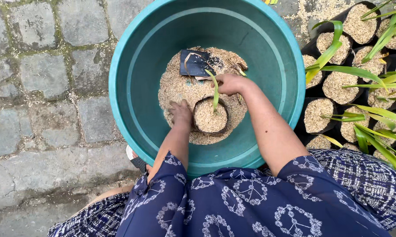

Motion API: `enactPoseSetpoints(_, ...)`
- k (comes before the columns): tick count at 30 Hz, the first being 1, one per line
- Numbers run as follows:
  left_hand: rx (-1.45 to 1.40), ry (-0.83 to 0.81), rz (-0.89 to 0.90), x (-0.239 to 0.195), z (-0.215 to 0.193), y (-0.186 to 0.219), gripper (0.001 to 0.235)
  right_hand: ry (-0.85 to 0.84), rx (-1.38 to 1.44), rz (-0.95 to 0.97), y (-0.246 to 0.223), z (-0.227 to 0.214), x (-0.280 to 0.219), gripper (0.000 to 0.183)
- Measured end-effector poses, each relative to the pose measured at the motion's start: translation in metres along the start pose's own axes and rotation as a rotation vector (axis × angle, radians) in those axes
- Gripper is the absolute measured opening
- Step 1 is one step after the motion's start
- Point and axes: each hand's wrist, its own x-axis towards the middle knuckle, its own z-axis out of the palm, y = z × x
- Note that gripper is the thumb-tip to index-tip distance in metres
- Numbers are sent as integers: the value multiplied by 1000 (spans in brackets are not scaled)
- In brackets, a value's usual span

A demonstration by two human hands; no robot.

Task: The person mixes dried organic matter and small plant cuttings with a light-colored granular substrate inside a large teal tub, and kemudian prepares small black nursery pots by filling them with the mixture.

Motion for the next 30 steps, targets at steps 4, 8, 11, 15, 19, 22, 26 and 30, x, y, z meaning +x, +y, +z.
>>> enactPoseSetpoints(4, 176, 101, 87, 18, 40, -6, 27, 206, -167, -60, 5, 4, 0, 41)
enactPoseSetpoints(8, 115, 4, 99, 54, 45, -20, 32, 289, -172, -51, 7, 2, 2, 38)
enactPoseSetpoints(11, 214, -58, 77, -21, -23, 8, 33, 314, -165, -86, 10, 7, 1, 37)
enactPoseSetpoints(15, 214, -51, 128, 5, -57, -10, 50, 378, -173, -96, 31, 4, 20, 37)
enactPoseSetpoints(19, -24, -41, 142, -113, -147, 42, 80, 390, -6, -24, 48, -1, 44, 35)
enactPoseSetpoints(22, -111, -16, 188, -127, -148, 53, 82, 405, 216, -50, 52, 0, 31, 34)
enactPoseSetpoints(26, -164, 32, 257, -95, -100, 50, 81, 368, 393, -112, 49, 7, 15, 37)
enactPoseSetpoints(30, -85, 40, 323, -142, -96, 69, 71, 390, 384, -149, 44, 10, -1, 35)
